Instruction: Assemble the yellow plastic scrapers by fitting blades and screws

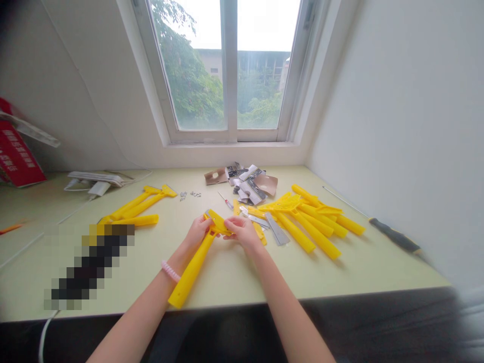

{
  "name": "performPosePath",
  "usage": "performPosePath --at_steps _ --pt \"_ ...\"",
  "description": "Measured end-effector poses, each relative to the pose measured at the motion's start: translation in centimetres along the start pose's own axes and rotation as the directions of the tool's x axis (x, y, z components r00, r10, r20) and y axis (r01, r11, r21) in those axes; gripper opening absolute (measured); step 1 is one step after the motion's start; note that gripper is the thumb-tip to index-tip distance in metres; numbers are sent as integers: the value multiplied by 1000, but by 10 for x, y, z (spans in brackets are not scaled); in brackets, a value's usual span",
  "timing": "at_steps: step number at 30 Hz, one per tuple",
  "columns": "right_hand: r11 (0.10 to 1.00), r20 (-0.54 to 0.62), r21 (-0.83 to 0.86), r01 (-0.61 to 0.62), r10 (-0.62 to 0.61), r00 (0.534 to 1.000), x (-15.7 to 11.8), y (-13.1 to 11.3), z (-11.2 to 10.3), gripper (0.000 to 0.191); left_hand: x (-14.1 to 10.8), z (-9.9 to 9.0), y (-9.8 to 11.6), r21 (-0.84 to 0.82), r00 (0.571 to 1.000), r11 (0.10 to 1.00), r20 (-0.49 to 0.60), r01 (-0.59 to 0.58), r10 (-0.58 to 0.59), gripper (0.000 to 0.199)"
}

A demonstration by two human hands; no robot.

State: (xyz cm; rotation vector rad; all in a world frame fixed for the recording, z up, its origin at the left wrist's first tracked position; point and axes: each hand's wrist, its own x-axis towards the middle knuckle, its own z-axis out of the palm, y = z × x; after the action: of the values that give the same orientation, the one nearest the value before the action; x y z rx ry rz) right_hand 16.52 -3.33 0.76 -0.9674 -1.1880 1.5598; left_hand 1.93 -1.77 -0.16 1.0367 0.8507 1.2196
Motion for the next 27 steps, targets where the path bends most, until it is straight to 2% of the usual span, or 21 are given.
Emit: performPosePath --at_steps 4,16,21,24,27 --pt "1000 1 18 18 -18 1000 0 0 3 35 -1 0 1 0 1000 1000 -7 6 -6 6" --pt "987 -78 -86 136 -143 987 2 3 8 32 -2 0 1 -31 999 998 -18 51 -52 8" --pt "981 -101 -114 155 -166 981 2 3 9 32 -4 -3 2 -83 994 990 -11 110 -111 31" --pt "979 -117 -127 162 -177 977 2 3 10 31 -4 -7 4 4 993 995 -64 98 -97 35" --pt "975 -124 -155 156 -176 976 1 4 11 30 -4 -12 7 100 986 994 -163 50 -33 27"
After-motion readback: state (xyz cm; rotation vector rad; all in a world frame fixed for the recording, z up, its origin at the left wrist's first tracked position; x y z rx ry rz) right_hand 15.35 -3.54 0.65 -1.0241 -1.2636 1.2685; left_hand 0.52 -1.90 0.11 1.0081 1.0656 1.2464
